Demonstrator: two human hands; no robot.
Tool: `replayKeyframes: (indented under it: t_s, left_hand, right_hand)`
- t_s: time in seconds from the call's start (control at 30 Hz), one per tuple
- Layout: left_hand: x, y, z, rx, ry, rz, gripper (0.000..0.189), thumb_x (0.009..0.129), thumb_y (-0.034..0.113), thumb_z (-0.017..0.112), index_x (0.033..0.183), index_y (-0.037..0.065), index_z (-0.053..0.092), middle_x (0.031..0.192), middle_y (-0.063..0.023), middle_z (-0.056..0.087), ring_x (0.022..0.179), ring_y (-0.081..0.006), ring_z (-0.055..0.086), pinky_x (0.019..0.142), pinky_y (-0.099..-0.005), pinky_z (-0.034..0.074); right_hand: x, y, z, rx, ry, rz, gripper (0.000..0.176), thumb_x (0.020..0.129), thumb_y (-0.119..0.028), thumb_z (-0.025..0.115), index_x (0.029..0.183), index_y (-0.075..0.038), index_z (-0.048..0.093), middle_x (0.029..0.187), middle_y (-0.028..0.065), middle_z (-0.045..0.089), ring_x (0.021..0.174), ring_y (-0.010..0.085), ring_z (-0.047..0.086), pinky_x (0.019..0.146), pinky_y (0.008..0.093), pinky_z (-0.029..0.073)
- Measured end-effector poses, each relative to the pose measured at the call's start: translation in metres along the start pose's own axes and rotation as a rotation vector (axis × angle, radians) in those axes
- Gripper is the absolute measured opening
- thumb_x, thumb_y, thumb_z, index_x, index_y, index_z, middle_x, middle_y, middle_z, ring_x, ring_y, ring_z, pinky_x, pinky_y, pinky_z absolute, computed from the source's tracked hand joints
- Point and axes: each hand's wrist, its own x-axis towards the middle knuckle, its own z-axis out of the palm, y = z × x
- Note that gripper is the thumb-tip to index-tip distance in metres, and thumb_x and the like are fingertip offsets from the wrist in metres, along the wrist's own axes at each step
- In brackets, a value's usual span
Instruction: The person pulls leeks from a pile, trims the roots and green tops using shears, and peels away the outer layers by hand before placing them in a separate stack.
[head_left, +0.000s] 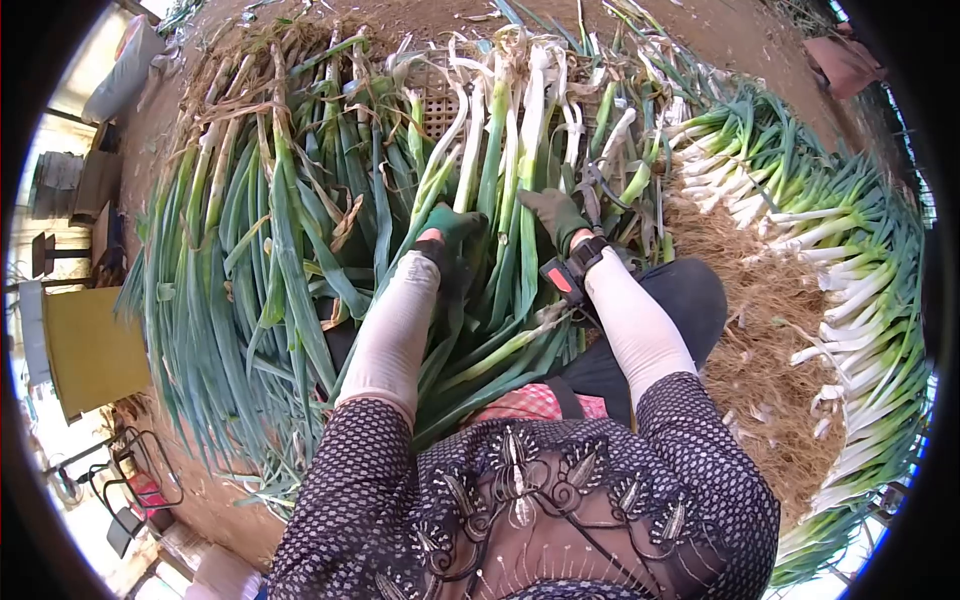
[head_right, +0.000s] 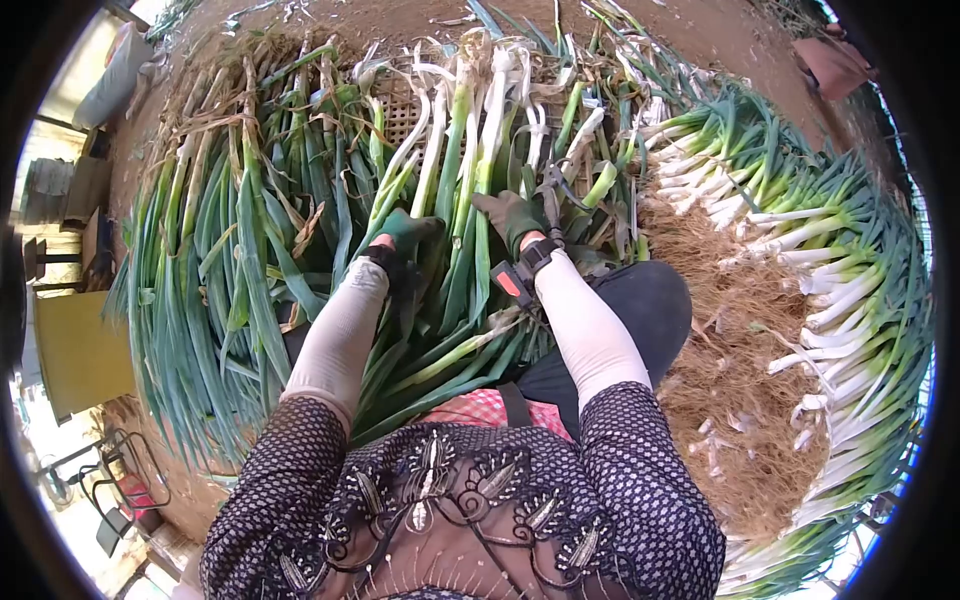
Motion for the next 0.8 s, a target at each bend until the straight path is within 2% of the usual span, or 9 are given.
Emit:
replayKeyframes:
  t_s: [0.07,0.2,0.23,0.33,0.4,0.47,0.6,0.7,0.8]
  left_hand:
    - [-0.013,0.004,-0.015,-0.229,-0.191,-0.042,0.043,0.081,0.039,0.07,0.104,0.003,0.071,0.091,-0.0077,0.072,0.078,-0.0184,0.068,0.07,-0.0322,0.052]
    - [0.011,-0.008,-0.011,-0.293,-0.229,0.309,0.032,0.085,0.031,0.067,0.103,0.005,0.069,0.081,-0.0043,0.069,0.07,-0.0146,0.065,0.065,-0.0302,0.05]
    - [-0.009,0.008,-0.019,-0.373,-0.214,0.274,0.03,0.085,0.029,0.068,0.103,0.005,0.068,0.079,-0.0041,0.068,0.069,-0.0142,0.064,0.064,-0.0296,0.05]
    - [-0.05,0.044,-0.037,-0.613,-0.149,0.189,0.029,0.082,0.025,0.071,0.101,0.003,0.067,0.083,-0.0065,0.067,0.071,-0.0139,0.063,0.059,-0.0275,0.048]
    - [-0.048,0.042,-0.043,-0.623,-0.089,0.226,0.029,0.082,0.025,0.071,0.102,0.004,0.066,0.082,-0.0054,0.066,0.07,-0.0138,0.062,0.059,-0.0276,0.048]
    - [-0.043,0.037,-0.051,-0.62,-0.011,0.286,0.032,0.082,0.024,0.071,0.105,0.003,0.065,0.082,-0.0042,0.065,0.069,-0.0128,0.06,0.059,-0.0274,0.047]
    - [-0.031,0.015,-0.078,-0.523,0.182,0.389,0.036,0.083,0.023,0.071,0.111,0.002,0.064,0.08,-0.0013,0.063,0.068,-0.0093,0.055,0.059,-0.0259,0.044]
    - [-0.039,0.02,-0.098,-0.617,0.033,0.463,0.032,0.084,0.023,0.07,0.107,0.001,0.065,0.079,-0.0015,0.064,0.065,-0.0106,0.057,0.059,-0.0265,0.045]
    - [-0.051,0.039,-0.104,-0.137,0.279,0.384,0.04,0.078,0.03,0.069,0.105,0.0,0.067,0.078,-0.0087,0.068,0.067,-0.0152,0.064,0.063,-0.0318,0.051]
  right_hand:
    - [-0.007,-0.017,-0.012,0.228,-0.24,-0.105,0.07,0.083,-0.052,0.063,0.122,0.005,0.059,0.119,0.0245,0.061,0.107,0.0346,0.06,0.093,0.0391,0.045]
    - [-0.031,-0.071,-0.011,0.443,-0.094,0.008,0.08,0.082,-0.038,0.075,0.124,0.023,0.044,0.119,0.0268,0.059,0.105,0.0248,0.062,0.088,0.0317,0.049]
    - [-0.021,-0.054,0.002,0.309,-0.038,-0.071,0.062,0.082,-0.043,0.072,0.109,0.011,0.059,0.096,0.0152,0.066,0.086,0.017,0.06,0.078,0.0311,0.048]
    - [-0.038,-0.092,-0.001,-0.077,-0.09,0.098,0.076,0.078,-0.034,0.077,0.13,0.013,0.046,0.113,0.0262,0.062,0.099,0.0282,0.064,0.088,0.0355,0.05]
    - [-0.016,-0.07,0.001,-0.483,-0.241,-0.256,0.064,0.08,-0.031,0.073,0.128,0.005,0.052,0.109,0.0244,0.063,0.097,0.0285,0.064,0.087,0.0355,0.05]
    - [-0.006,-0.049,0.002,-0.422,-0.278,-0.342,0.052,0.082,-0.027,0.069,0.126,-0.001,0.057,0.106,0.0221,0.064,0.095,0.027,0.064,0.087,0.0344,0.05]
    - [-0.025,-0.061,-0.003,0.786,-0.089,0.081,0.029,0.081,-0.022,0.069,0.095,0.003,0.065,0.086,0.0116,0.067,0.069,0.0183,0.065,0.066,0.0312,0.054]
    - [-0.055,-0.087,-0.03,0.734,0.028,0.108,0.031,0.081,-0.024,0.071,0.091,0.003,0.061,0.074,0.0087,0.066,0.061,0.0174,0.064,0.06,0.0298,0.055]
    - [-0.051,-0.086,-0.028,0.755,0.013,0.076,0.032,0.081,-0.025,0.071,0.09,0.003,0.061,0.075,0.0086,0.066,0.062,0.0173,0.064,0.058,0.0305,0.054]
